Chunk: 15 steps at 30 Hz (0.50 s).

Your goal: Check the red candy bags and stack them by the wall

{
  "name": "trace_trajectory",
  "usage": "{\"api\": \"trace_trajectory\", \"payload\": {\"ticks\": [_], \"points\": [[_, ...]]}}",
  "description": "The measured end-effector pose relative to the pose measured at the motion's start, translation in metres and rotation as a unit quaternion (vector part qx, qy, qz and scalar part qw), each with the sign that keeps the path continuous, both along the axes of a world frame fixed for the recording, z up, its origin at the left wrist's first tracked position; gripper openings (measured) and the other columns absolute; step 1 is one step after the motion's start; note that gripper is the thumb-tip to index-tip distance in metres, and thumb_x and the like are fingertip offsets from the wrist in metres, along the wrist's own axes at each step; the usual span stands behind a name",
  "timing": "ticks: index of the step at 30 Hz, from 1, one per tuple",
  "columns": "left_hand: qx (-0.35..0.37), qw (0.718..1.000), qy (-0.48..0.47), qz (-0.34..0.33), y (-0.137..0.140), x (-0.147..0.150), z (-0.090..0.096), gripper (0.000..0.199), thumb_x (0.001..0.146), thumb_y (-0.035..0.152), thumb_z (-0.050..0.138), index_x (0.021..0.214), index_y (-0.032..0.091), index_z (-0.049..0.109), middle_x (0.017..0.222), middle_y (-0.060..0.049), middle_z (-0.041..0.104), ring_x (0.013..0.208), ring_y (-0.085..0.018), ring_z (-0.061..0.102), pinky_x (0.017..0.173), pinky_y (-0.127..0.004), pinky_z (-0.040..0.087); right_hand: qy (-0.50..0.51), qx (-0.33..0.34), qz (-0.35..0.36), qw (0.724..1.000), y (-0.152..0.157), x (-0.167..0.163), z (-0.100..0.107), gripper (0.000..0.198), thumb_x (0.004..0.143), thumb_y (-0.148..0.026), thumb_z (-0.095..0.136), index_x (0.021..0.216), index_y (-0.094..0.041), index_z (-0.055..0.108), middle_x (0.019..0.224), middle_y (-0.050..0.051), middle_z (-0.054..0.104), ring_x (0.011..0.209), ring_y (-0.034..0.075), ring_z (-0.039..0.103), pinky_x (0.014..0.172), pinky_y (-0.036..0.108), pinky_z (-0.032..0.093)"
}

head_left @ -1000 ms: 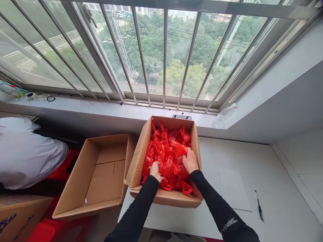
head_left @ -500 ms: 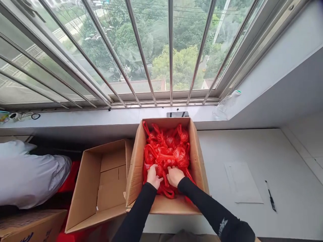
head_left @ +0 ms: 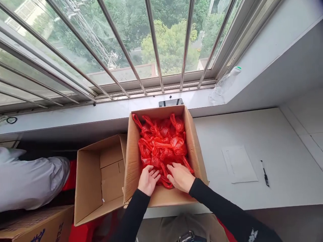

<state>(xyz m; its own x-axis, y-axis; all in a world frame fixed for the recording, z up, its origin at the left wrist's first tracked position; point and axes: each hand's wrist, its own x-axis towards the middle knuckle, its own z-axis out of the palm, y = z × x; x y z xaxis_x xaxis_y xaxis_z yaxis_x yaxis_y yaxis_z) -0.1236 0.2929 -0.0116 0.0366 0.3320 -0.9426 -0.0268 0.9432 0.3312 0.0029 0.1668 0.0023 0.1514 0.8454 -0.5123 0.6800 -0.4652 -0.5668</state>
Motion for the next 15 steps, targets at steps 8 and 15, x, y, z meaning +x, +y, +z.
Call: {"api": "trace_trajectory", "payload": {"ticks": [8,15], "points": [[0.054,0.997,-0.027,-0.041,0.028,0.037,-0.018,0.034,0.097,0.039,0.06,0.121,0.015,0.06,0.114,-0.008,0.065,0.094,-0.019,0.065,0.08,-0.038,0.058,0.17,0.157,-0.065,0.971,-0.072,0.006,0.058,0.04,0.104,-0.029,0.045,0.144,-0.023,0.051,0.129,0.007,0.066,0.118,0.018,0.061,0.105,0.031,0.045],[0.207,0.966,-0.069,-0.139,-0.023,0.004,0.035,0.024,0.087,0.011,0.056,0.107,0.024,0.057,0.105,-0.002,0.063,0.101,-0.017,0.065,0.102,-0.041,0.049,0.237,0.129,-0.367,0.89,-0.183,-0.069,0.056,0.029,0.105,-0.038,0.046,0.121,-0.028,0.067,0.114,0.0,0.072,0.104,0.015,0.067,0.089,0.026,0.052]]}}
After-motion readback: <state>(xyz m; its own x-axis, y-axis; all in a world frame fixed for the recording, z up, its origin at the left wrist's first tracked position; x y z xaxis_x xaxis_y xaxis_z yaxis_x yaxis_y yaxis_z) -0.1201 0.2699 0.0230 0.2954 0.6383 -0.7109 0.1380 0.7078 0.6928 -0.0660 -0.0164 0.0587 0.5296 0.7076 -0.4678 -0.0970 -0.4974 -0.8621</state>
